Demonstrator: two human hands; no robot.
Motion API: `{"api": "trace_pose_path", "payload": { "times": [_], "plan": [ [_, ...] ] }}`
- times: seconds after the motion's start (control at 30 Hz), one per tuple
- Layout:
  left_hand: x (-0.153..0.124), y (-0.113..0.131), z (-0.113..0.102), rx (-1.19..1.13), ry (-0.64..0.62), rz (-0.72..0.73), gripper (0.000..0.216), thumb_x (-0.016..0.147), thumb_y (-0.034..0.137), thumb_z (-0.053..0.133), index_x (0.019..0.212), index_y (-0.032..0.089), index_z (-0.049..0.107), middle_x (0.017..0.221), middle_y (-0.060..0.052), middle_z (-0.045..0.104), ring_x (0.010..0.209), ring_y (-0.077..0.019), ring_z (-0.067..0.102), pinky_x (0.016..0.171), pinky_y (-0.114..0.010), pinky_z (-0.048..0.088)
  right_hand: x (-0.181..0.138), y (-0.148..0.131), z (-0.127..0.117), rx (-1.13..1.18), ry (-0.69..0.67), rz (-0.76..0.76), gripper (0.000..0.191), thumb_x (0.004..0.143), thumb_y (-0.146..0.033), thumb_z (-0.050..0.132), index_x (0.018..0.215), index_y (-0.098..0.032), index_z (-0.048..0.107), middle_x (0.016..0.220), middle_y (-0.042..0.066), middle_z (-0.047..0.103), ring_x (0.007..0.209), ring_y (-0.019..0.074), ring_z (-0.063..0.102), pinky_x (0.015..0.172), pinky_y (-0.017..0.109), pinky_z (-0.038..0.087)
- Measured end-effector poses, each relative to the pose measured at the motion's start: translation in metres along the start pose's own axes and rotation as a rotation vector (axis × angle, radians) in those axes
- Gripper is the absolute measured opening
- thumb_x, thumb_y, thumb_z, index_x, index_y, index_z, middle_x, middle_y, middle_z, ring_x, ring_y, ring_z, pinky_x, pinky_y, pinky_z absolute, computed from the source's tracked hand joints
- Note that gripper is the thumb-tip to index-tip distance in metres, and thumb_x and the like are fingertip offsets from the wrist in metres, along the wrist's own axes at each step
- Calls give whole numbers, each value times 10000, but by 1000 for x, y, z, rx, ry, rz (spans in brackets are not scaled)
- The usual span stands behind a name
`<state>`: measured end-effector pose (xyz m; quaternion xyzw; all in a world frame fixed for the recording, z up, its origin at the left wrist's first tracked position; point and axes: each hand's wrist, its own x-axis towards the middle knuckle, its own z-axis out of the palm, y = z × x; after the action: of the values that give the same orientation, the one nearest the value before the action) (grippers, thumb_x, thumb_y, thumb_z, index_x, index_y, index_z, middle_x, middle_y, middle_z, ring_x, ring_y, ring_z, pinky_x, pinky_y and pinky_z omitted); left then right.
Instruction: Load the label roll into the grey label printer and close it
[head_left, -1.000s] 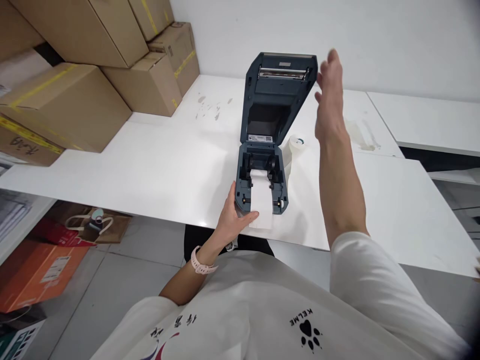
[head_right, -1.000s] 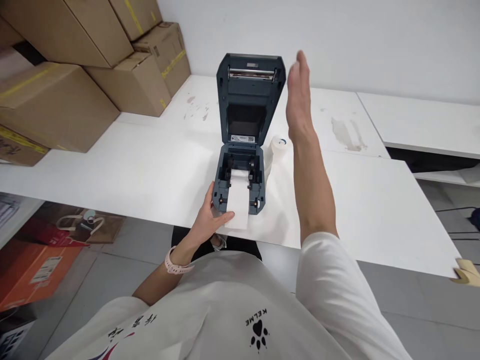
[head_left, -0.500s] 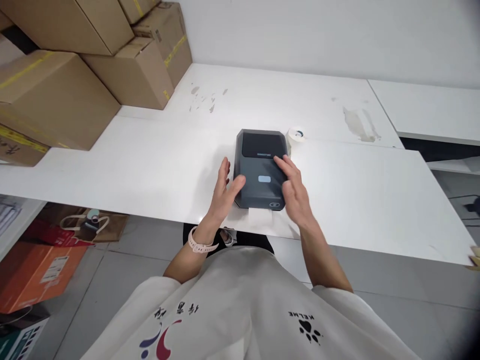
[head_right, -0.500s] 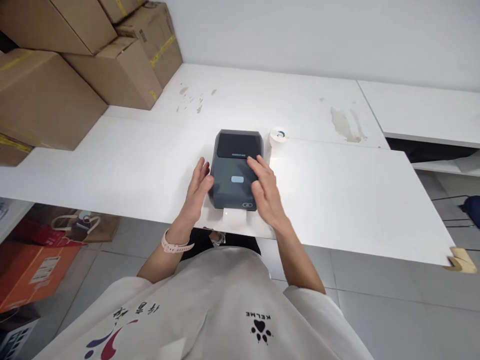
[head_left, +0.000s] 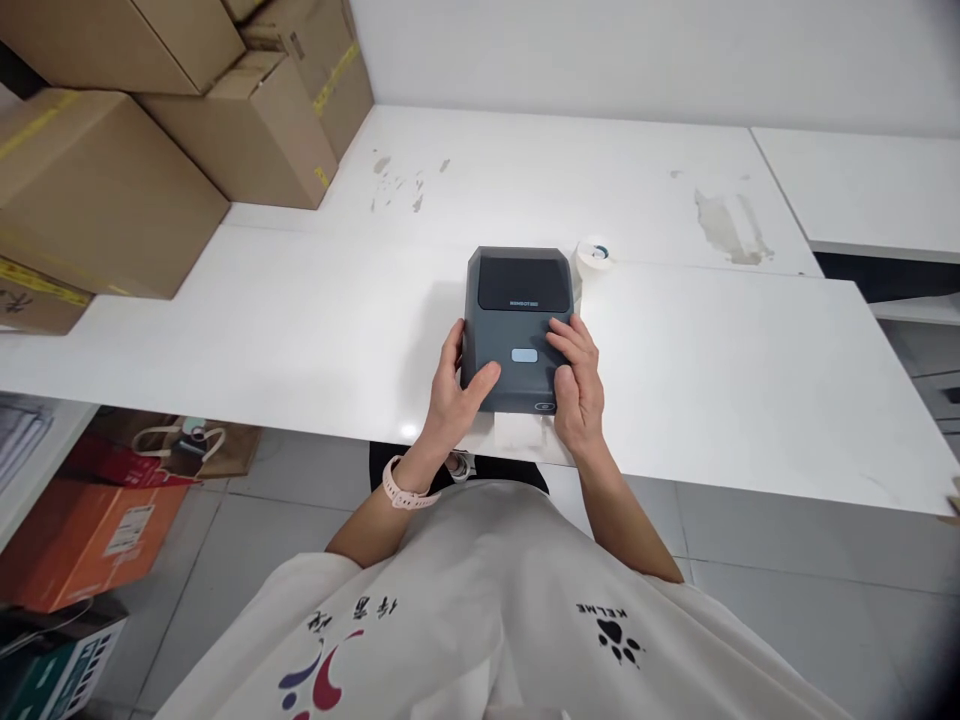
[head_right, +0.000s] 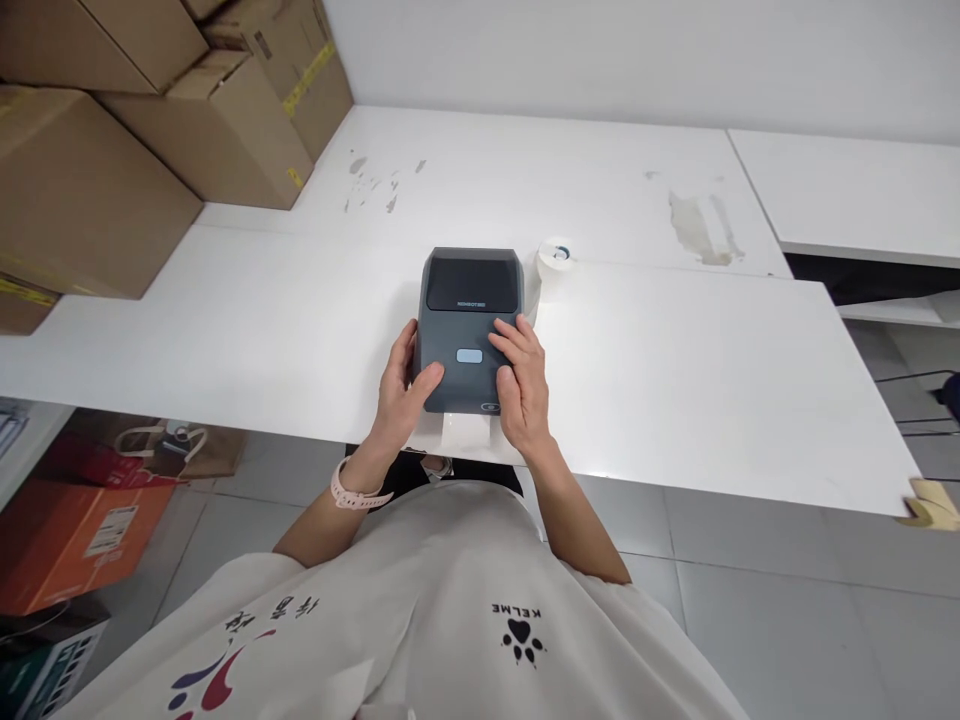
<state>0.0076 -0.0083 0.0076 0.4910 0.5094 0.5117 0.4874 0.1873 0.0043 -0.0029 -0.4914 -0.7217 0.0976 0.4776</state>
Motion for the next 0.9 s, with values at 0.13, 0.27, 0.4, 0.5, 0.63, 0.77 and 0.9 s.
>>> {"api": "trace_pose_path", "payload": {
  "times": [0.13,0.27,0.4,0.5,0.63,0.77,0.9],
  "plan": [
    [-51,-15,3,99,276,-84,427,930,566,617,1248,283,582,1238,-70,656,1080,-204,641,899,-343,538,-1,-3,1,62,45,13,329,1087,-337,290,1258,-278,565,1420,107,636,1544,285,401,1215,608,407],
    [-72,-16,9,-24,-8,-254,472,928,591,567,646,213,569,610,12,526,567,-121,475,566,-285,409,-2,-2,4,74,57,44,320,1084,-358,285,1209,-275,567,1420,109,633,1547,292,393,1215,616,395],
    [-54,0,13,-161,-286,-447,503,869,585,647,561,197,561,527,22,533,444,-73,387,489,-270,315,-1,-2,-2,48,36,18,359,1078,-372,298,1256,-283,596,1413,97,647,1532,297,412,1209,601,389],
    [-49,4,11,-149,-287,-416,488,869,562,666,564,195,567,530,23,571,432,-62,382,488,-263,305,6,-5,-16,-98,-69,-139,365,1070,-446,365,1268,-327,648,1444,57,646,1462,312,495,1242,607,302],
    [-56,-2,5,-96,-246,-356,501,886,564,649,544,204,575,513,14,554,482,-96,459,525,-275,371,18,-11,-29,-279,-177,-241,358,1050,-537,432,1250,-372,678,1530,-7,595,1509,361,427,1274,667,120],
    [-54,0,-5,-51,6,-168,465,933,518,590,579,221,640,514,22,486,515,-118,455,534,-287,387,20,-10,-28,-274,-214,-218,327,1052,-526,447,1223,-364,674,1502,-12,622,1553,373,357,1268,699,80],
    [-39,5,-16,-58,245,37,337,965,458,568,768,244,739,696,-11,647,664,-144,572,611,-289,466,-1,0,-23,-132,-157,-101,468,1058,-579,342,1403,-348,559,1669,53,411,1584,368,298,1243,677,257]
  ]
}}
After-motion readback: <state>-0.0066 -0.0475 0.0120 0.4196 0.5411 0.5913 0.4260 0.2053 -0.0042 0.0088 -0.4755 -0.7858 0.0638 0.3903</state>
